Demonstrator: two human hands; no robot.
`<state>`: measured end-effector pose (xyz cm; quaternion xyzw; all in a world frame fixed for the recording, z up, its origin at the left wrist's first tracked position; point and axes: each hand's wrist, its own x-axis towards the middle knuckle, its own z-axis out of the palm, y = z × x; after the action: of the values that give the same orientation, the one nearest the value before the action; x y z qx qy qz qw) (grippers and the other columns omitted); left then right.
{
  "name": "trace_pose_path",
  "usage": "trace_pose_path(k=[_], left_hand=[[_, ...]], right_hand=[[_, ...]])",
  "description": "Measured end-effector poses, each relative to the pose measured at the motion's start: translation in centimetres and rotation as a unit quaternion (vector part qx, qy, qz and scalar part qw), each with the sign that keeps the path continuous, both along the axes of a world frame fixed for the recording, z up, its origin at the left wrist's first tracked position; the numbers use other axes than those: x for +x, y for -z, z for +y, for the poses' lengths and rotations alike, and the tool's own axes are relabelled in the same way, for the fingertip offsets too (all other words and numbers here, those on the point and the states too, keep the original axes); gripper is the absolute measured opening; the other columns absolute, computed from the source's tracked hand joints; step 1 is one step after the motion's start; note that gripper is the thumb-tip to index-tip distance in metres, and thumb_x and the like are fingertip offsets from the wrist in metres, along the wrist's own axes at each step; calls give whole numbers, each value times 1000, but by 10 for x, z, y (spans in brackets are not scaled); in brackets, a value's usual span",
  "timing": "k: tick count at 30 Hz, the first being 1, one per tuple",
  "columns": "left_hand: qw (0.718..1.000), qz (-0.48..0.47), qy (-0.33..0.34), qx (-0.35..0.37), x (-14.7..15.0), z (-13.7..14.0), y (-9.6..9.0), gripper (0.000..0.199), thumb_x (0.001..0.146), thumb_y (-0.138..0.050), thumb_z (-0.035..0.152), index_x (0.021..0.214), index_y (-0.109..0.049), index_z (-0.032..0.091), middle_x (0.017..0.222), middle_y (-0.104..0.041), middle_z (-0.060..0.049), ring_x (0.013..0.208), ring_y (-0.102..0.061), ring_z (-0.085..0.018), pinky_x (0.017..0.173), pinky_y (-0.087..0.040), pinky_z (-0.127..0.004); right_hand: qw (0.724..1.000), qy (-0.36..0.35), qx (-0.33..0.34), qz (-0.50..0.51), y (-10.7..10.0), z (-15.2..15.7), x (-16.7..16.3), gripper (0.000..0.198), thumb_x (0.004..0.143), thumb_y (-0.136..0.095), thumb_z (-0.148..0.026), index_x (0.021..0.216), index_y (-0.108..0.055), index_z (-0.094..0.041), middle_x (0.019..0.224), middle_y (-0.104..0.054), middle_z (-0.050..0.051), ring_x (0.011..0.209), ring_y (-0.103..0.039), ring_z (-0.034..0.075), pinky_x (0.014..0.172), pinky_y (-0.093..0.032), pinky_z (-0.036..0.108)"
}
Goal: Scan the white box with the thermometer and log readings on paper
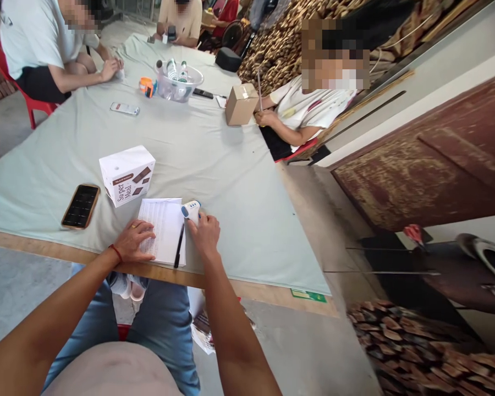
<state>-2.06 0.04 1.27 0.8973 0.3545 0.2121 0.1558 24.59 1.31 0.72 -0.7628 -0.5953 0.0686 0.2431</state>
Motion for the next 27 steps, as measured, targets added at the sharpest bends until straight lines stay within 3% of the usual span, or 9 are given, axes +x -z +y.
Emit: trace_pose_path(k=[2, 5, 7, 9, 14, 19, 23, 25, 27], left_hand=[[1000, 13, 6, 4, 1, 0, 1, 56, 61, -80, 55, 103, -66, 20, 124, -59, -13, 118, -50, -31, 111, -30, -48], [999, 31, 14, 6, 2, 0, 1, 62, 60, -79, 59, 106, -65, 20, 125, -58, -14, 119, -49, -32, 112, -27, -50], [999, 40, 16, 8, 2, 0, 2, 63, 61, -78, 59, 108, -65, 19, 126, -57, -15, 119, -49, -33, 113, -26, -51], [999, 49, 18, 12, 3, -1, 2, 61, 64, -77, 58, 110, -65, 19, 127, -56, -16, 119, -48, -33, 113, -24, -52], [996, 70, 41, 24, 5, -6, 0, 49, 75, -70, 52, 113, -66, 22, 129, -56, -13, 120, -47, -32, 114, -22, -54], [995, 78, 49, 34, 7, -8, -1, 45, 78, -68, 50, 113, -67, 22, 128, -57, -13, 121, -46, -32, 114, -23, -55], [996, 70, 51, 31, 7, -8, -1, 46, 78, -68, 49, 115, -67, 21, 128, -56, -14, 121, -46, -33, 113, -24, -56], [996, 63, 54, 26, 7, -9, -1, 45, 79, -67, 47, 115, -67, 22, 127, -56, -14, 120, -45, -33, 113, -24, -56], [996, 57, 57, 24, 7, -9, -1, 43, 79, -66, 46, 115, -67, 22, 128, -56, -14, 120, -45, -33, 113, -24, -57]], right_hand=[[999, -1, 27, 41, 1, -10, -6, 30, 87, -56, -37, 107, -63, -17, 98, -66, 13, 94, -58, 26, 83, -42, 38], [996, -14, -37, 74, 3, -26, -21, 25, 85, -59, -40, 102, -63, -21, 76, -65, 5, 76, -59, 23, 73, -42, 34], [994, -20, -90, 59, 4, -34, -29, 26, 82, -63, -35, 105, -63, -22, 74, -65, 5, 74, -61, 24, 71, -41, 34], [993, -31, -99, 50, 5, -39, -35, 31, 81, -61, -27, 111, -63, -23, 81, -68, 7, 77, -62, 24, 71, -42, 34], [986, -75, 14, 146, 4, -50, -34, 37, 85, -42, -26, 112, -66, -22, 98, -70, 9, 87, -62, 22, 81, -47, 37], [935, -88, 112, 325, 4, -65, -37, 47, 86, -44, -38, 127, -54, -17, 109, -64, 12, 93, -60, 20, 89, -48, 38], [920, -40, 138, 365, -3, -74, -54, 40, 82, -57, -46, 111, -57, -18, 92, -59, 5, 80, -56, 16, 79, -48, 33], [911, -23, 144, 385, -10, -74, -64, 36, 86, -51, -49, 102, -60, -17, 78, -56, 1, 70, -53, 14, 72, -47, 31], [897, -38, 130, 420, -18, -71, -73, 41, 89, -43, -49, 106, -63, -16, 71, -56, -1, 64, -52, 13, 68, -46, 30]])
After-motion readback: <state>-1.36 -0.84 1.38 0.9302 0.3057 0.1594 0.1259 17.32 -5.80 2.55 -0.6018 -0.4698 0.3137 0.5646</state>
